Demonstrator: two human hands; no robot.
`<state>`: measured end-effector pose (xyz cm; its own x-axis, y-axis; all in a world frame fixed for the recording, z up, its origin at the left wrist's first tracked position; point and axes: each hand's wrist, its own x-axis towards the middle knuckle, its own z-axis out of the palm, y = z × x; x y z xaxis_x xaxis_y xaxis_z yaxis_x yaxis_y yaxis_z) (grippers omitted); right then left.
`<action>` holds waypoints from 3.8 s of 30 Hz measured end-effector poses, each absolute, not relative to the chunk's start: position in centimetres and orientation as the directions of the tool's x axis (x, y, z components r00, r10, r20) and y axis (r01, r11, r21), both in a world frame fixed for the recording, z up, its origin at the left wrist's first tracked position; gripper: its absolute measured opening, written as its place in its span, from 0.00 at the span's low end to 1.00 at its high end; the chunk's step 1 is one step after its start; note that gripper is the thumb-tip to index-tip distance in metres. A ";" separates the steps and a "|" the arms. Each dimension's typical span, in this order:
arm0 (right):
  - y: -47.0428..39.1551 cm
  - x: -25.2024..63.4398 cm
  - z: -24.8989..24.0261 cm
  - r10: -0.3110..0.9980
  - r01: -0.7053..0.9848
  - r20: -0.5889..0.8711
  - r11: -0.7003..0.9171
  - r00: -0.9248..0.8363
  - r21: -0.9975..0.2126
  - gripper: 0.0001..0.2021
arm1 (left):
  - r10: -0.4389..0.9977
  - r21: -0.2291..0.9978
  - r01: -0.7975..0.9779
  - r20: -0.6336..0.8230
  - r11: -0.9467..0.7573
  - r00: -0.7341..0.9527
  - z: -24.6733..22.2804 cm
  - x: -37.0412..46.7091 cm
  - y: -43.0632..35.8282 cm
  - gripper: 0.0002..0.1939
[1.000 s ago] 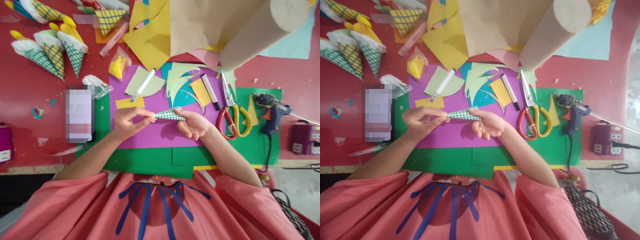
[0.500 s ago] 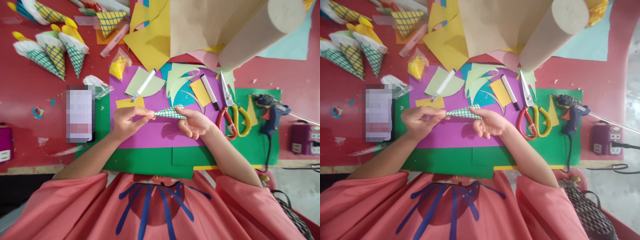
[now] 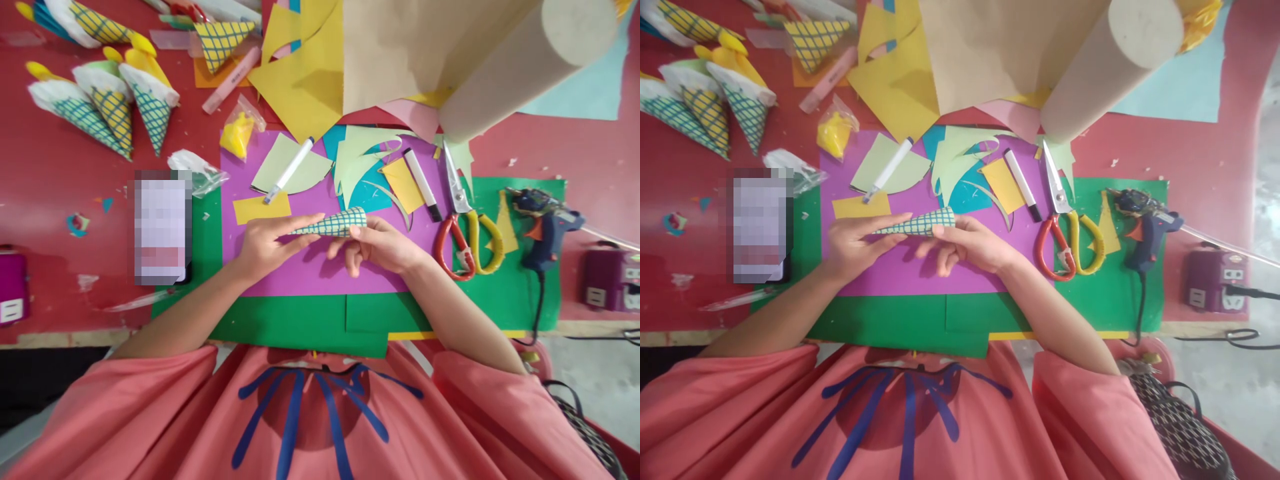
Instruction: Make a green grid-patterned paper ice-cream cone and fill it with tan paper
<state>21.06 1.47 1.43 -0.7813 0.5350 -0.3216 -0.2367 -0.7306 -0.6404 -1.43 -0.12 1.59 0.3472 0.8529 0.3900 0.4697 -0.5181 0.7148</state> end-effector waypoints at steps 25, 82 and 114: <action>-0.4 19.8 1.2 0.941 0.023 0.001 0.010 -0.339 -1.000 0.20 | 0.879 0.930 -0.177 -0.226 0.323 0.419 0.7 1.9 -2.0 0.20; -0.1 19.9 2.1 0.802 0.192 -0.211 -0.122 -0.559 -0.974 0.18 | 0.975 0.977 0.062 -0.206 0.202 0.082 1.0 0.3 -0.1 0.19; 0.0 20.0 1.4 0.866 -0.034 -0.199 -0.240 -0.458 -0.970 0.16 | 0.920 0.967 0.164 -0.238 0.195 0.312 2.4 0.3 -0.3 0.20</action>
